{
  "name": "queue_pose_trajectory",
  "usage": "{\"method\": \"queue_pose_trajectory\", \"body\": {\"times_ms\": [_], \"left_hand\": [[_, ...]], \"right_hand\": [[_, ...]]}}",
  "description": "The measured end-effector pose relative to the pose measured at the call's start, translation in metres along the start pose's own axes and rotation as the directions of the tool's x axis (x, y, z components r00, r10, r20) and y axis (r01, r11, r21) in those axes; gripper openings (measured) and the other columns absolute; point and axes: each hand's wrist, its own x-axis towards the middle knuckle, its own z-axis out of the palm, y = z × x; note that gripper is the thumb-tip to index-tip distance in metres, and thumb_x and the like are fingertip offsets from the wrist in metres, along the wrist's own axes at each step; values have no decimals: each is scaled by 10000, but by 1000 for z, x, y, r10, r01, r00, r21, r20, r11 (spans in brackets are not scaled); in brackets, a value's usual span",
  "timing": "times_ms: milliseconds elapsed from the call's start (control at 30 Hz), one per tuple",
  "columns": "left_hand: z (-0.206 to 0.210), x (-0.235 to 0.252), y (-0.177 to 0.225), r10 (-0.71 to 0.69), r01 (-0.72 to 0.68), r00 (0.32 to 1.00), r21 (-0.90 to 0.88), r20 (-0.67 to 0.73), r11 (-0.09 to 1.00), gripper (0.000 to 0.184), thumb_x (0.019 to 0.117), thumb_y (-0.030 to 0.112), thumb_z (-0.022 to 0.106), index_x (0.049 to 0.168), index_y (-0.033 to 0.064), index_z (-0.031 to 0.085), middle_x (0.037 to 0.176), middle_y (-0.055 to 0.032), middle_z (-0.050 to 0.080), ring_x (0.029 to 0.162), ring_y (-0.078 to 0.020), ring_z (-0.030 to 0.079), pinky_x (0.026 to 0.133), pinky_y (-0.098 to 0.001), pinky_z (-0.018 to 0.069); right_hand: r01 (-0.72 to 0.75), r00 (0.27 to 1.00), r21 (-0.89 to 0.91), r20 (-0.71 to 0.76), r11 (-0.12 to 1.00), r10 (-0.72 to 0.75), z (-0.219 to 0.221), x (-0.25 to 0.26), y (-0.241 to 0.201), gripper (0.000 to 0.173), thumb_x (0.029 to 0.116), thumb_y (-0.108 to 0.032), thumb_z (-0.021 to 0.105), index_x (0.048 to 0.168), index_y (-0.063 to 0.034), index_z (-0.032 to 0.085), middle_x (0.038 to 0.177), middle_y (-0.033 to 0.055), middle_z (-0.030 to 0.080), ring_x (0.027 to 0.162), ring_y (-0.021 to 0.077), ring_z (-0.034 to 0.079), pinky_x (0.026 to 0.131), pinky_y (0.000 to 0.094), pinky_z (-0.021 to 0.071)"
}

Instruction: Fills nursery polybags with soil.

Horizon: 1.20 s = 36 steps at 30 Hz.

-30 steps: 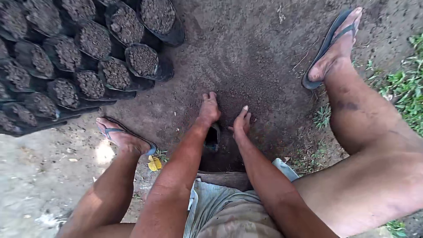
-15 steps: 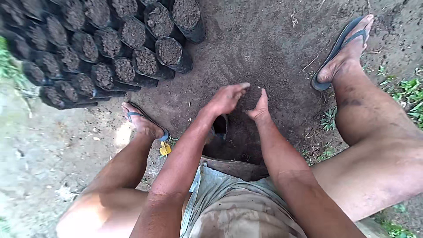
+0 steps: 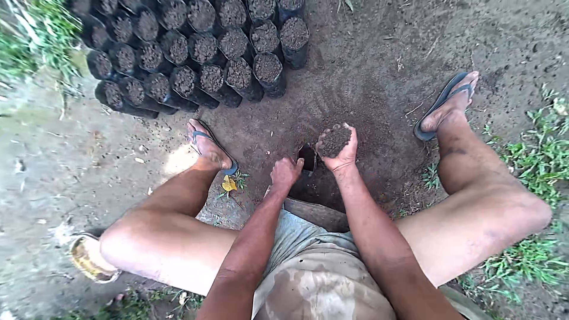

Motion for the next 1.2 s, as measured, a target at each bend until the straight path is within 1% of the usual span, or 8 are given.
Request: {"method": "queue_pose_trajectory", "body": {"times_ms": [267,467,600,733,867,933,1033,1200], "left_hand": [[11,4,-2,68,-68,998,10,-13,998,424,1042,453,458,982,108,698,979,-175,734,969,-386,724,766,-642,561],[16,9,-6,125,-125,992,0,-16,992,406,1046,446,450,970,113,671,937,-155,723,933,-360,723,743,-619,563],[17,12,-8,122,-123,992,-14,-18,992,423,1054,449,451,1005,104,691,958,-166,729,947,-367,725,762,-620,567],[16,13,-12,105,-105,994,-24,-6,994,415,1052,449,456,1018,110,693,981,-159,732,968,-363,723,781,-623,566],[20,10,-16,102,-103,994,-35,-40,994,435,1055,477,436,1017,119,681,943,-150,727,936,-358,725,750,-615,568],[23,9,-11,60,-60,998,-25,-25,998,526,1039,593,428,1018,128,672,938,-144,725,933,-350,723,746,-612,563],[27,13,-7,23,-22,999,-24,31,999,536,1046,589,425,1028,122,689,998,-153,732,989,-361,721,780,-625,565],[-16,11,-24,82,-93,994,-157,-77,983,391,1034,418,482,876,112,668,847,-127,698,858,-332,705,721,-612,546]], "right_hand": [[169,954,-314,-188,934,-235,-10,-3,48,404,1060,-471,350,1009,-133,565,865,78,654,812,248,670,736,474,578],[272,894,-628,-115,729,-433,-18,-4,66,386,1031,-310,421,991,-44,697,1001,113,726,997,249,688,903,489,569],[379,863,-837,166,395,-476,-18,-15,72,344,1047,-166,430,1002,-24,740,1010,82,752,1027,170,687,963,393,546],[202,869,-972,235,-122,-434,-13,-32,58,234,975,-377,648,1071,-208,778,1104,-34,744,1082,114,675,964,398,550],[-84,890,-853,168,-515,-424,-22,-20,37,718,785,-714,713,1277,-198,635,1345,103,598,1245,322,565,962,546,501],[-192,960,-739,-5,-646,-280,-24,-2,30,750,809,-783,649,1253,-179,656,1330,141,611,1244,368,573,977,610,480],[-163,983,-577,-163,-800,-82,-18,20,24,452,999,-544,492,1098,-172,729,1139,136,738,1111,351,691,909,637,514],[-67,995,-652,-98,-755,-4,27,-2,14,414,1005,-471,481,887,-135,692,977,132,726,976,346,707,739,618,538]]}}
